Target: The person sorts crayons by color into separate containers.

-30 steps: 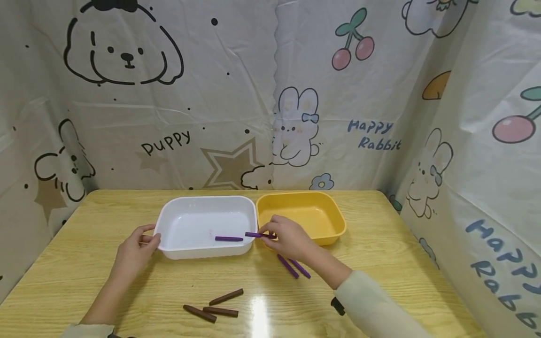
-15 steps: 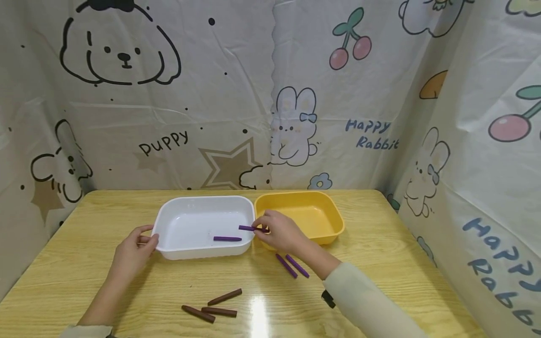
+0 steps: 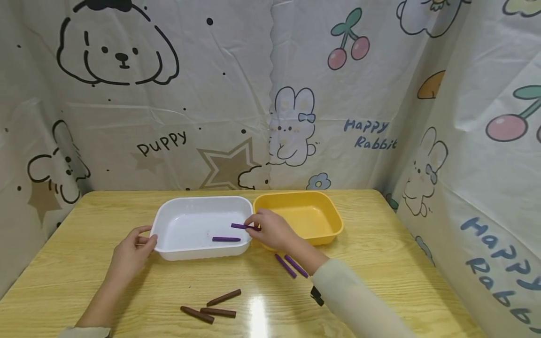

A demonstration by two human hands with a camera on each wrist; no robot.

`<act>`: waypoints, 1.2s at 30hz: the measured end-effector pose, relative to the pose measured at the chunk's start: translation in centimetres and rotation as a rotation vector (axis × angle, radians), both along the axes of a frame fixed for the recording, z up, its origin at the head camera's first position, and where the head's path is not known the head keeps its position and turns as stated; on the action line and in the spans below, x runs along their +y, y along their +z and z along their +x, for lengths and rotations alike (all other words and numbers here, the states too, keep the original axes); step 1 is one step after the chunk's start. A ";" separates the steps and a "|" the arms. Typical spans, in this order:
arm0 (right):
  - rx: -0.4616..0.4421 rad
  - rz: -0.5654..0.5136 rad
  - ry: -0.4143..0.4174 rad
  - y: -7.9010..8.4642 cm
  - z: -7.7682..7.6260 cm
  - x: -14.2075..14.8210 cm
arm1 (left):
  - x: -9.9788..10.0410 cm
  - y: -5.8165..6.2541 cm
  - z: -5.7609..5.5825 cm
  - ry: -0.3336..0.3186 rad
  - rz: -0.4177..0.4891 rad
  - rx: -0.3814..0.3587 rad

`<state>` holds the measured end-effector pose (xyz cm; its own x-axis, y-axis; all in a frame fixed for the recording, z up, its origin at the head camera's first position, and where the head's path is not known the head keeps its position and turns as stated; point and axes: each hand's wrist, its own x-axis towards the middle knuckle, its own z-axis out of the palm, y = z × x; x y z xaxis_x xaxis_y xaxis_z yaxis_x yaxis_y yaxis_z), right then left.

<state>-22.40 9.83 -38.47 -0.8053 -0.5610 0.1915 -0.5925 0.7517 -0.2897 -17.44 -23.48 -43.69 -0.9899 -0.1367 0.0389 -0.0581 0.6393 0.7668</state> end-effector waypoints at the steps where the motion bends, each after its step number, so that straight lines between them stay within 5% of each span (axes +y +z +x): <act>1: 0.007 -0.003 0.004 -0.1 -0.1 0.0 | 0.0 0.0 0.0 0.001 0.001 0.001; 11: 0.027 -0.014 0.054 -0.9 -0.7 -0.9 | 0.1 0.0 0.0 -0.002 0.002 -0.009; 22: -0.022 0.026 0.006 -0.8 -1.1 -2.0 | 0.2 0.1 0.0 0.007 -0.008 -0.018; 36: 0.050 0.174 0.029 -1.5 -1.9 -4.1 | 0.2 0.1 0.1 0.008 -0.007 -0.011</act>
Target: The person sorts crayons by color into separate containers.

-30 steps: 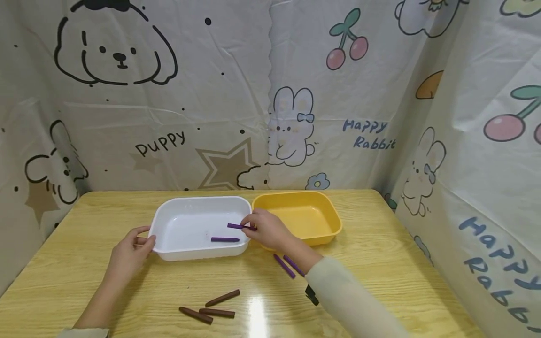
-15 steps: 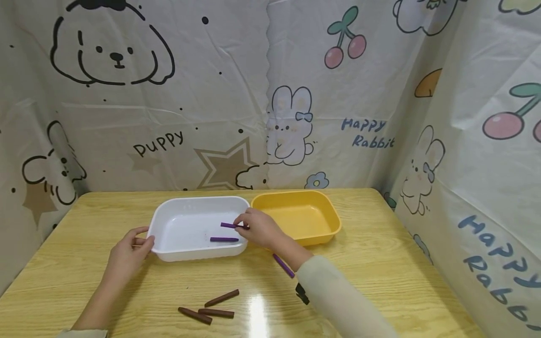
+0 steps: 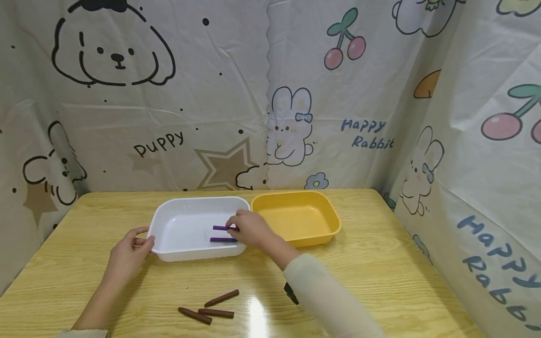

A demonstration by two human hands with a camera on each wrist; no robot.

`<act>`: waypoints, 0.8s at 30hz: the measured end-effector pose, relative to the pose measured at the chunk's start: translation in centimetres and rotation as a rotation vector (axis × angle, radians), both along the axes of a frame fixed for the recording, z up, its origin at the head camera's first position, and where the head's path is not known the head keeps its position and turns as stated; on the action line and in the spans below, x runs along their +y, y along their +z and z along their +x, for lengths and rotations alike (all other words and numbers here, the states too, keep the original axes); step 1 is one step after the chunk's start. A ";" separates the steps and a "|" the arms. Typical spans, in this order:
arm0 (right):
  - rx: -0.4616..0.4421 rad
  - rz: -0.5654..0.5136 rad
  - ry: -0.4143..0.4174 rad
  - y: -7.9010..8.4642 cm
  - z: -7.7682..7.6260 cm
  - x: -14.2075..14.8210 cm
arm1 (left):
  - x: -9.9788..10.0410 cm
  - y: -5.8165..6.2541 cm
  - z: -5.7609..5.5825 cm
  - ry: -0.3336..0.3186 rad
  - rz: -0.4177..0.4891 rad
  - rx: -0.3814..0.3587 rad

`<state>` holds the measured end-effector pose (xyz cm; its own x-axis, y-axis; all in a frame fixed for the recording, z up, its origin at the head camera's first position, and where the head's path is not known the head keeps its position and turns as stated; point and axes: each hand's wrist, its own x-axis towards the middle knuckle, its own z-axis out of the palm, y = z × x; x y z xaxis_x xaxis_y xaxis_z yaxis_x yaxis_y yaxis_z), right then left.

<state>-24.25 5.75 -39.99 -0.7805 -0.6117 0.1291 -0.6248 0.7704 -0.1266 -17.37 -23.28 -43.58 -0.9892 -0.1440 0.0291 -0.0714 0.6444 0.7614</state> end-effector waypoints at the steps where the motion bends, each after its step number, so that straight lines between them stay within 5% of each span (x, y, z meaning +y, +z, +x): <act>1: 0.007 0.018 0.003 -0.1 0.0 -0.2 | 0.0 0.0 0.0 0.000 0.001 0.000; 24: -0.097 0.087 -0.126 -1.1 -0.5 -2.1 | -0.2 -0.2 -0.2 0.005 0.019 -0.028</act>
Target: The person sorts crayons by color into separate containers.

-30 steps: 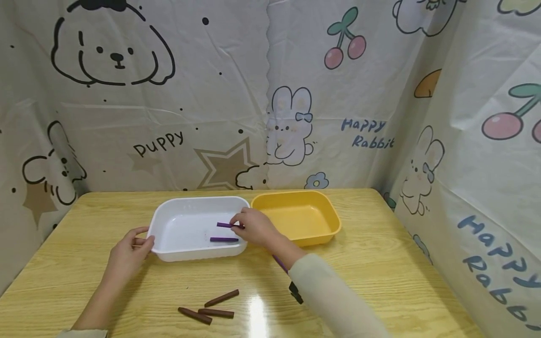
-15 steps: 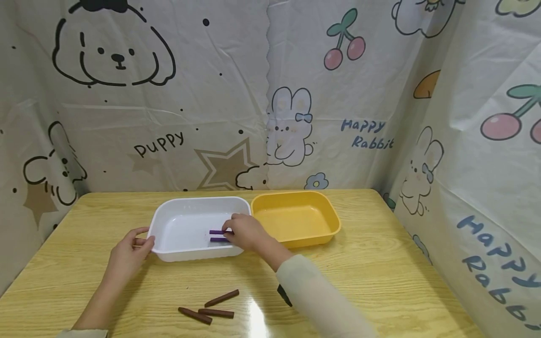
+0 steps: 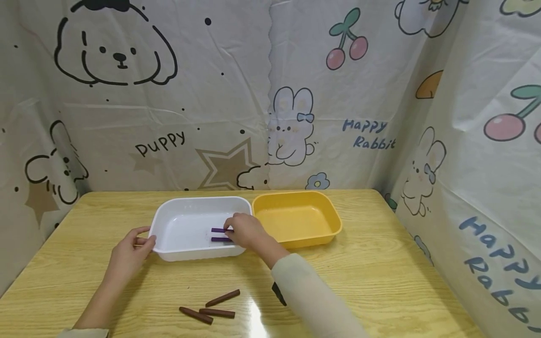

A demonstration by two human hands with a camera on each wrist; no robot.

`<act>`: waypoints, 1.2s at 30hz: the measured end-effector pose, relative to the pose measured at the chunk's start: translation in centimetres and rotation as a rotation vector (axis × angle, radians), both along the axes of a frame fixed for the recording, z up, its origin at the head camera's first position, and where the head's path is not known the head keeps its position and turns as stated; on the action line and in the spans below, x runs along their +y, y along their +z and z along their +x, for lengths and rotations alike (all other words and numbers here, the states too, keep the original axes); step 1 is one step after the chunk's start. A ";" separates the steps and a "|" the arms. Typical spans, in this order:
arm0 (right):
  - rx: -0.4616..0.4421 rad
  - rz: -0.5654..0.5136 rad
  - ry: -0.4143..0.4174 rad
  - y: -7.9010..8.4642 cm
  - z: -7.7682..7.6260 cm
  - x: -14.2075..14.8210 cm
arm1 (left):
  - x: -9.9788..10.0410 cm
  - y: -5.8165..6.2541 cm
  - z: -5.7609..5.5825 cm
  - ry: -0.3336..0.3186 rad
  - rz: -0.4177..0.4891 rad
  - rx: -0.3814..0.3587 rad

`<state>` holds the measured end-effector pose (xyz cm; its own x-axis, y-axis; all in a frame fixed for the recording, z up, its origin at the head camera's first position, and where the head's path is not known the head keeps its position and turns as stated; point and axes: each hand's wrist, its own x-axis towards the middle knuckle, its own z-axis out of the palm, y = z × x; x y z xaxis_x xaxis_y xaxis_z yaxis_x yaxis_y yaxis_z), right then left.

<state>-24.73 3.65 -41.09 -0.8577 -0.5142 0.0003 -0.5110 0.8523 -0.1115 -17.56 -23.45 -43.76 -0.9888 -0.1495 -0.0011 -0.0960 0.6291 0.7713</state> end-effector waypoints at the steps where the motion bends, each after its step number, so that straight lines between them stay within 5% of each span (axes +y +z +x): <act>1: 0.001 0.005 -0.002 0.0 0.0 0.0 | 0.0 0.0 0.0 0.000 0.000 -0.001; 11: 0.050 0.025 0.011 -0.2 -0.1 -0.1 | 0.0 0.0 -0.1 0.002 -0.002 -0.004; 22: 0.006 0.010 -0.009 -0.1 0.1 0.0 | 0.1 -0.1 0.0 -0.003 -0.006 0.010; 36: -0.057 -0.156 0.026 0.8 0.3 0.6 | 0.1 0.0 0.0 0.000 -0.015 0.008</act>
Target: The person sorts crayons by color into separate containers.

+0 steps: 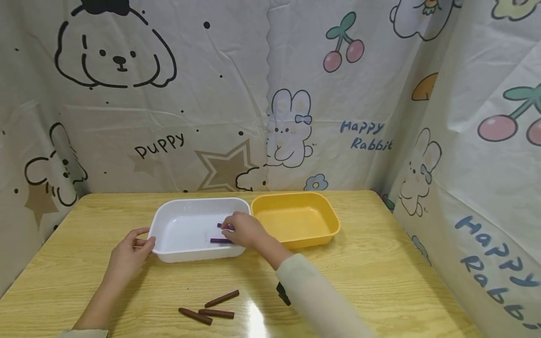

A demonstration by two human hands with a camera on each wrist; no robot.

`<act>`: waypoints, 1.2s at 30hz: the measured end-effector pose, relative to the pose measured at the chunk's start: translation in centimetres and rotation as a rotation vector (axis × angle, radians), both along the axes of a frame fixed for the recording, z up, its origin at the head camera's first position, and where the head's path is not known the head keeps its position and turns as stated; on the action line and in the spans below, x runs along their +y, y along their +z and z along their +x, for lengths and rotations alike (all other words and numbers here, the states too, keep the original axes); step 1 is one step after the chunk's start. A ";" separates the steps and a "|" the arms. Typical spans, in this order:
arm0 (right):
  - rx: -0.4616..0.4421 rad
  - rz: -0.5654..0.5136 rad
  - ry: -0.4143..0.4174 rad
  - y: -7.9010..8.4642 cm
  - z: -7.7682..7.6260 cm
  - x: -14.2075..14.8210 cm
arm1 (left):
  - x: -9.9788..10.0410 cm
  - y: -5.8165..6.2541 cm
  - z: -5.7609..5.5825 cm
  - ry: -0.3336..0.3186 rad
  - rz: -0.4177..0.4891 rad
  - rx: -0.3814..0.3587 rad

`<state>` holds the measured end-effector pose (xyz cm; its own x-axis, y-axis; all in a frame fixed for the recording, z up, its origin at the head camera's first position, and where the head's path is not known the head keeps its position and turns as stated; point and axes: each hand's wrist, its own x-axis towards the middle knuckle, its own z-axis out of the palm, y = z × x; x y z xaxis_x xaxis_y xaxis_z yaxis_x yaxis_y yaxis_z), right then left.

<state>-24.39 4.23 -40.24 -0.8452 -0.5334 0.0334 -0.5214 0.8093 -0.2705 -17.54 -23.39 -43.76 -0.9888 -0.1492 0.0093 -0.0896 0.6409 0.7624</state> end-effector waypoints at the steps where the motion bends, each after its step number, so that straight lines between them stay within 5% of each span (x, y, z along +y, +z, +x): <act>1: 0.005 -0.005 0.005 0.1 0.1 0.1 | 0.0 0.1 0.0 -0.002 -0.001 0.000; 20: 0.014 -0.133 0.059 1.9 2.4 2.2 | 0.1 0.1 0.0 -0.003 -0.009 -0.008; 28: -0.066 -0.304 0.039 1.8 3.1 3.9 | 0.1 0.1 0.1 0.003 -0.014 -0.018; 36: -0.042 -0.312 0.093 2.1 4.4 5.1 | 0.1 0.0 0.0 -0.001 -0.019 -0.026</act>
<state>-19.97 9.37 -38.12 -0.7976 -0.5776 0.1737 -0.5723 0.6337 -0.5205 -17.55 -23.29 -43.74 -0.9888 -0.1485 -0.0135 -0.1087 0.6555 0.7473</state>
